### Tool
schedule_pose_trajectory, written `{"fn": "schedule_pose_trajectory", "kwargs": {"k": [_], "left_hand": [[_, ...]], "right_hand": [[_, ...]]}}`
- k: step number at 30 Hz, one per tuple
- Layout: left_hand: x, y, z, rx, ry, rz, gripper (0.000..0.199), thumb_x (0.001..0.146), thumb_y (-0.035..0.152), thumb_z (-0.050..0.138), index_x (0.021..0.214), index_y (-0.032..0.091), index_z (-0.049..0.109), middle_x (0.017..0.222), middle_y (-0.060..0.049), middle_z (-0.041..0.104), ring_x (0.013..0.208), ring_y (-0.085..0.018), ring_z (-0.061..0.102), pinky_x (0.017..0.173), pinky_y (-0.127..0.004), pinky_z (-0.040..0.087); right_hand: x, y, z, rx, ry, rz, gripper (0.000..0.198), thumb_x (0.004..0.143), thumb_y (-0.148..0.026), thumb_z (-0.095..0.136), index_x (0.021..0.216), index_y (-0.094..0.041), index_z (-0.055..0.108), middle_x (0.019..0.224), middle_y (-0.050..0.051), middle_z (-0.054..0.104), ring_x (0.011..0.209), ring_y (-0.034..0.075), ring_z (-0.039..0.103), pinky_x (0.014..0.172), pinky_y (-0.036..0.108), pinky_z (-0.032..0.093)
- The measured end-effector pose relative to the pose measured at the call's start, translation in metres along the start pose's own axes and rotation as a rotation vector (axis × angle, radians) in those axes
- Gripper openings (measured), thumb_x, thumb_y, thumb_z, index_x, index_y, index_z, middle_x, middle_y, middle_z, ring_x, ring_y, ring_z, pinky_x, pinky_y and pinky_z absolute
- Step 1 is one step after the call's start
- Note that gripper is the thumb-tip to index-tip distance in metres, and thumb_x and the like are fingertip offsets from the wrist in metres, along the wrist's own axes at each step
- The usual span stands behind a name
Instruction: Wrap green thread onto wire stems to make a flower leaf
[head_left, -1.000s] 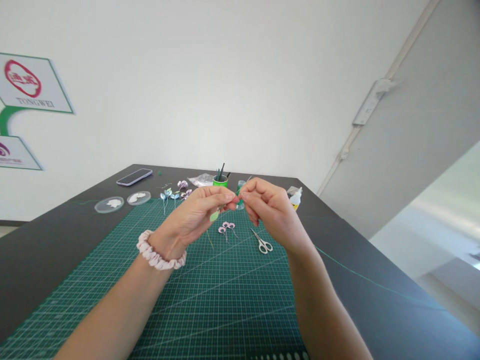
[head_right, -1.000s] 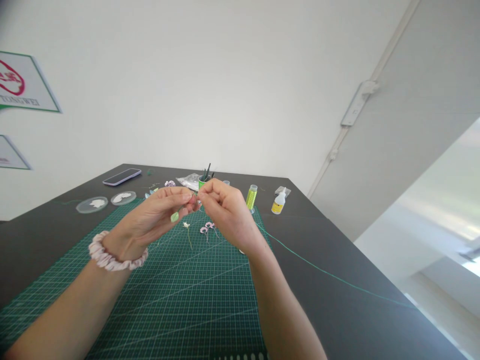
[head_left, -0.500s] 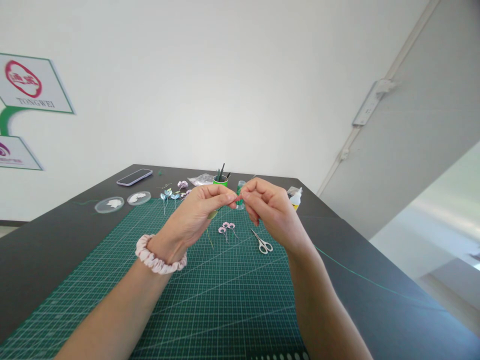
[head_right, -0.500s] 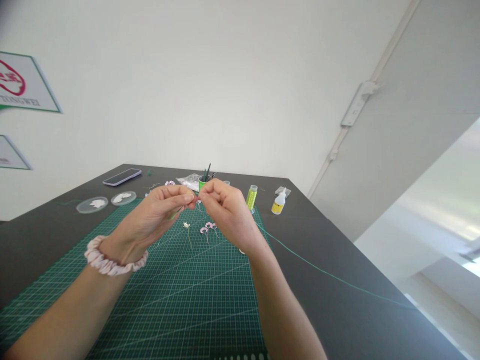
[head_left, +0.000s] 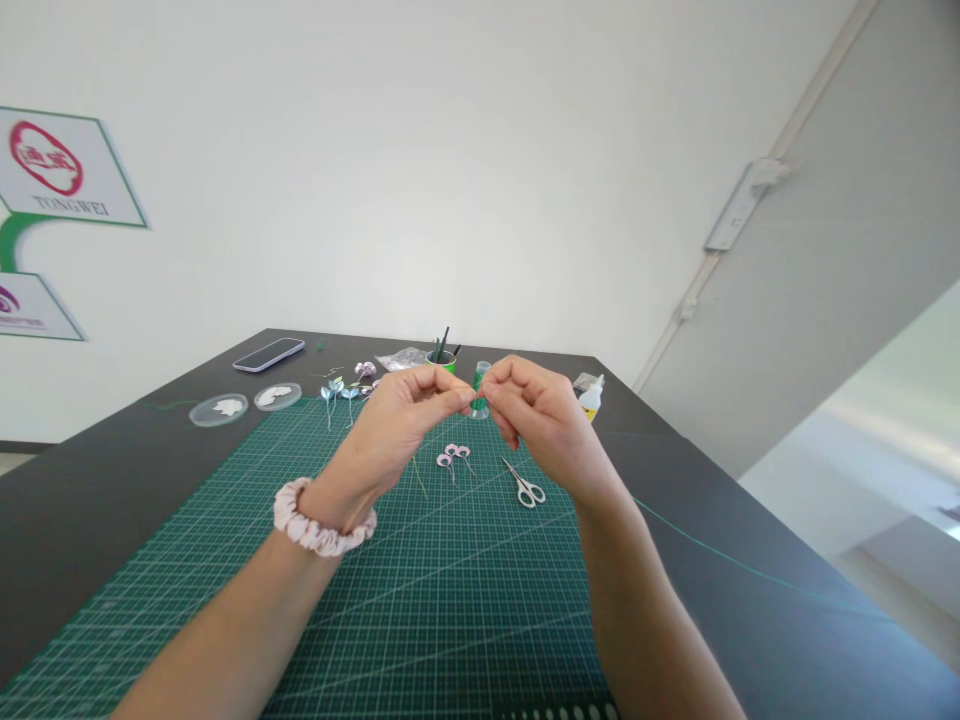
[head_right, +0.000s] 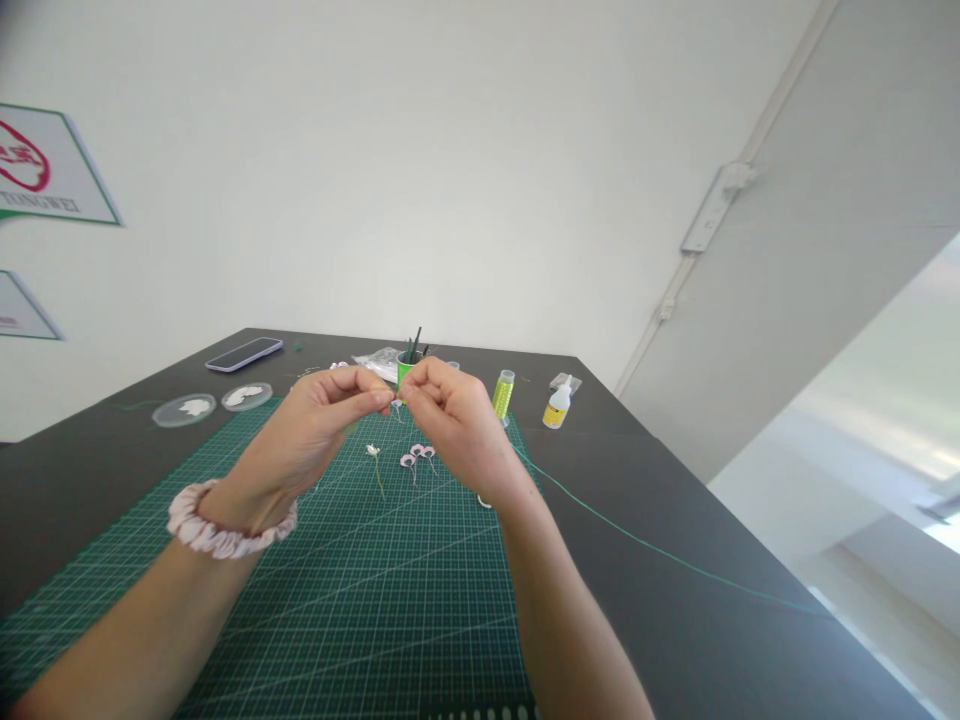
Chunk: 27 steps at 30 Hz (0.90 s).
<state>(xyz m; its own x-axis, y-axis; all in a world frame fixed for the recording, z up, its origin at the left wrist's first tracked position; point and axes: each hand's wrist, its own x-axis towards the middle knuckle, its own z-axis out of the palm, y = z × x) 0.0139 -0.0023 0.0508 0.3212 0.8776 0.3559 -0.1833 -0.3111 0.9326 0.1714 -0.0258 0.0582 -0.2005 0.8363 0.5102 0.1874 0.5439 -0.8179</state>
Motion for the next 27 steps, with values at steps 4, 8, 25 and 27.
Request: {"fn": "schedule_pose_trajectory", "kwargs": {"k": [4, 8, 25, 27], "left_hand": [[0.0005, -0.0009, -0.0002, 0.095, 0.034, 0.033, 0.014, 0.074, 0.023, 0.069, 0.061, 0.019, 0.064, 0.067, 0.001, 0.063, 0.071, -0.013, 0.054, 0.076, -0.031, 0.04], [0.0008, -0.0012, 0.0, 0.143, 0.059, 0.053, 0.014, 0.075, 0.023, 0.069, 0.063, 0.019, 0.064, 0.068, 0.001, 0.064, 0.07, -0.014, 0.054, 0.075, -0.031, 0.04], [-0.0003, -0.0009, 0.0003, 0.238, 0.072, 0.099, 0.014, 0.076, 0.027, 0.069, 0.065, 0.019, 0.064, 0.07, 0.001, 0.065, 0.072, -0.015, 0.056, 0.075, -0.032, 0.04], [-0.0005, -0.0007, 0.0004, 0.243, 0.073, 0.1, 0.014, 0.076, 0.027, 0.069, 0.065, 0.02, 0.063, 0.07, 0.001, 0.065, 0.071, -0.014, 0.055, 0.074, -0.032, 0.04]], "right_hand": [[0.0007, -0.0003, -0.0002, -0.011, 0.001, 0.005, 0.018, 0.09, -0.022, 0.05, 0.072, -0.02, 0.05, 0.046, -0.01, 0.037, 0.042, 0.007, 0.032, 0.043, 0.027, 0.024], [0.0013, 0.0004, 0.0002, -0.019, -0.004, 0.003, 0.018, 0.09, -0.022, 0.05, 0.073, -0.02, 0.05, 0.047, -0.01, 0.037, 0.042, 0.007, 0.033, 0.044, 0.026, 0.025], [0.002, 0.0006, 0.0007, 0.0, 0.009, 0.008, 0.018, 0.09, -0.023, 0.051, 0.072, -0.02, 0.05, 0.048, -0.01, 0.038, 0.042, 0.007, 0.033, 0.043, 0.026, 0.024], [0.0021, 0.0004, 0.0011, 0.003, 0.015, 0.01, 0.018, 0.089, -0.023, 0.051, 0.071, -0.02, 0.05, 0.048, -0.009, 0.038, 0.042, 0.007, 0.033, 0.043, 0.026, 0.024]]}}
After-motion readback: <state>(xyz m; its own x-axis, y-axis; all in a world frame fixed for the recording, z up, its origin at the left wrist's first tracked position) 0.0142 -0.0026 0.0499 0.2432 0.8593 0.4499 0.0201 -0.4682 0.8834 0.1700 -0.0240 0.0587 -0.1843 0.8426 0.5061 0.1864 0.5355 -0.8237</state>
